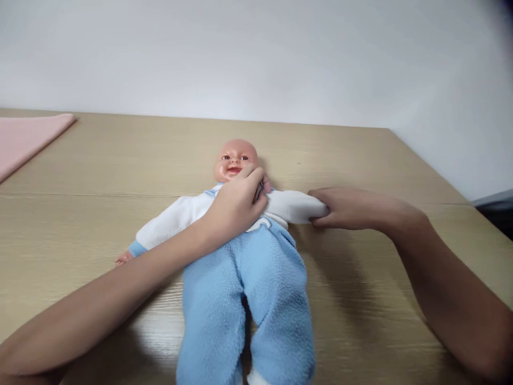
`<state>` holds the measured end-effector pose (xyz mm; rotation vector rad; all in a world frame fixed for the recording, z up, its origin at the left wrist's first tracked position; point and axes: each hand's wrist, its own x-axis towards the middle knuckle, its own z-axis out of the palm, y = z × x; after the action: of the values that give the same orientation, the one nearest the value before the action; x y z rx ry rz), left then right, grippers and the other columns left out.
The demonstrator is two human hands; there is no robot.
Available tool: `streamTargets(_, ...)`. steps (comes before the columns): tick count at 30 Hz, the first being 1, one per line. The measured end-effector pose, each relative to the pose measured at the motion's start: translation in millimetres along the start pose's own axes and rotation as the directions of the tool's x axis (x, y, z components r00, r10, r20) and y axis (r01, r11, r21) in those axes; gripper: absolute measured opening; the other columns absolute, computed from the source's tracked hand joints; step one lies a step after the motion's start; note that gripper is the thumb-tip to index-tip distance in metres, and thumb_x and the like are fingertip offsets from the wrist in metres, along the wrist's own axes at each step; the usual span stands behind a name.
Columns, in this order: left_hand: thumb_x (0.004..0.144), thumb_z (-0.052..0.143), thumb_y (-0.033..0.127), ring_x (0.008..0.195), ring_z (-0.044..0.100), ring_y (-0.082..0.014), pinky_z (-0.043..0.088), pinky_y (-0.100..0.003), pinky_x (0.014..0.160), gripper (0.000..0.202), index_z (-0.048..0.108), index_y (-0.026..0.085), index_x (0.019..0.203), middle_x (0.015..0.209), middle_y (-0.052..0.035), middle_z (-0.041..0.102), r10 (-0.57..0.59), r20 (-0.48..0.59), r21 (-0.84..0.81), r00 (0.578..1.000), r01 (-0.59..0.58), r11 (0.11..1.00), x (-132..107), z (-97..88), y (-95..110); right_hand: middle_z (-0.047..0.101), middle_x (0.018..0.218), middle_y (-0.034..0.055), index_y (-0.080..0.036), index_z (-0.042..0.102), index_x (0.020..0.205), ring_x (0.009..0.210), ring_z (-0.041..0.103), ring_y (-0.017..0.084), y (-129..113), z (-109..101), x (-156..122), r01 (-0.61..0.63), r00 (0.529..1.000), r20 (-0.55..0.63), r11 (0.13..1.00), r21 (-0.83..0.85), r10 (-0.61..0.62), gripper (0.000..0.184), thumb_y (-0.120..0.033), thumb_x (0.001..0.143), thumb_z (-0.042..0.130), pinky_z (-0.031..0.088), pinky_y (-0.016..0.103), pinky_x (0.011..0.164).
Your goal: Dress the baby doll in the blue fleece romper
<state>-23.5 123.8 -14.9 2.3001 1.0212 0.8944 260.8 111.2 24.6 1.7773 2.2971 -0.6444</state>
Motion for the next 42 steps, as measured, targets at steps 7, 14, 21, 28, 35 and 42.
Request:
streamTargets(7, 0.096, 0.059, 0.002, 0.083, 0.06, -0.0188, 0.04, -0.034, 0.073, 0.019, 0.061, 0.021, 0.099, 0.101, -0.0029, 0.066, -0.009, -0.006, 0.003, 1.0, 0.009, 1.0, -1.4, 0.9, -3.1, 0.076, 0.128, 0.0184, -0.019, 0.071, 0.123, 0.12, 0.071, 0.043, 9.3, 12.0, 5.3, 0.026, 0.996, -0.075, 0.987, -0.156, -0.038, 0.042, -0.043, 0.089, 0.073, 0.054, 0.052, 0.097)
streamTargets(14, 0.097, 0.061, 0.003, 0.081, 0.059, -0.0181, 0.039, -0.034, 0.072, 0.019, 0.061, 0.021, 0.099, 0.1, -0.0018, 0.064, -0.011, -0.006, 0.004, 1.0, 0.011, 1.0, -1.7, 1.5, -1.6, 0.075, 0.119, 0.0088, -0.026, 0.071, 0.12, 0.103, 0.07, 0.029, -40.5, 2.0, -36.2, 0.361, 0.93, -0.102, 0.928, 0.09, -0.352, 0.039, -0.062, 0.11, 0.06, 0.053, 0.042, 0.088)
streamTargets(21, 0.096, 0.061, 0.003, 0.085, 0.061, -0.0202, 0.04, -0.035, 0.073, 0.019, 0.061, 0.021, 0.099, 0.101, -0.0032, 0.065, 0.003, -0.015, 0.023, 1.0, -0.002, 1.0, -0.2, 4.1, -2.7, 0.063, 0.107, 0.0043, -0.024, 0.066, 0.109, 0.098, 0.057, 0.023, -32.9, 59.4, -33.2, 0.379, 0.911, -0.125, 0.68, 0.628, -0.393, 0.04, -0.063, 0.108, 0.068, 0.049, 0.037, 0.091)
streamTargets(28, 0.097, 0.06, 0.005, 0.094, 0.064, -0.0234, 0.042, -0.036, 0.078, 0.018, 0.062, 0.022, 0.101, 0.105, -0.0047, 0.067, 0.027, 0.011, 0.042, 1.0, -0.028, 0.999, -0.3, 4.0, -2.2, 0.046, 0.082, -0.0012, -0.026, 0.051, 0.089, 0.073, 0.042, 0.019, -50.9, 111.5, -19.5, 0.171, 0.984, -0.17, -0.011, 0.985, 0.044, 0.046, -0.065, 0.099, 0.073, 0.044, 0.034, 0.069)
streamTargets(35, 0.1, 0.06, 0.007, 0.093, 0.065, -0.023, 0.044, -0.036, 0.077, 0.016, 0.063, 0.022, 0.104, 0.108, -0.0052, 0.069, 0.026, 0.009, 0.038, 1.0, -0.026, 0.999, -0.5, 3.1, -3.1, 0.059, 0.103, 0.002, -0.025, 0.058, 0.104, 0.099, 0.055, 0.023, -68.4, 123.0, -6.5, 0.382, 0.811, -0.567, 0.6, 0.703, 0.147, 0.028, -0.051, 0.107, 0.068, 0.046, 0.039, 0.095)
streamTargets(42, 0.101, 0.057, 0.008, 0.097, 0.067, -0.0244, 0.049, -0.037, 0.08, 0.016, 0.062, 0.022, 0.107, 0.113, -0.0078, 0.069, 0.024, 0.026, 0.042, 0.999, -0.025, 0.999, -1.6, 4.1, -3.4, 0.052, 0.102, 0.0018, -0.027, 0.055, 0.111, 0.092, 0.051, 0.024, -51.6, 131.9, -12.1, 0.373, 0.686, -0.684, 0.686, 0.624, 0.248, 0.019, -0.028, 0.098, 0.068, 0.044, 0.041, 0.085)
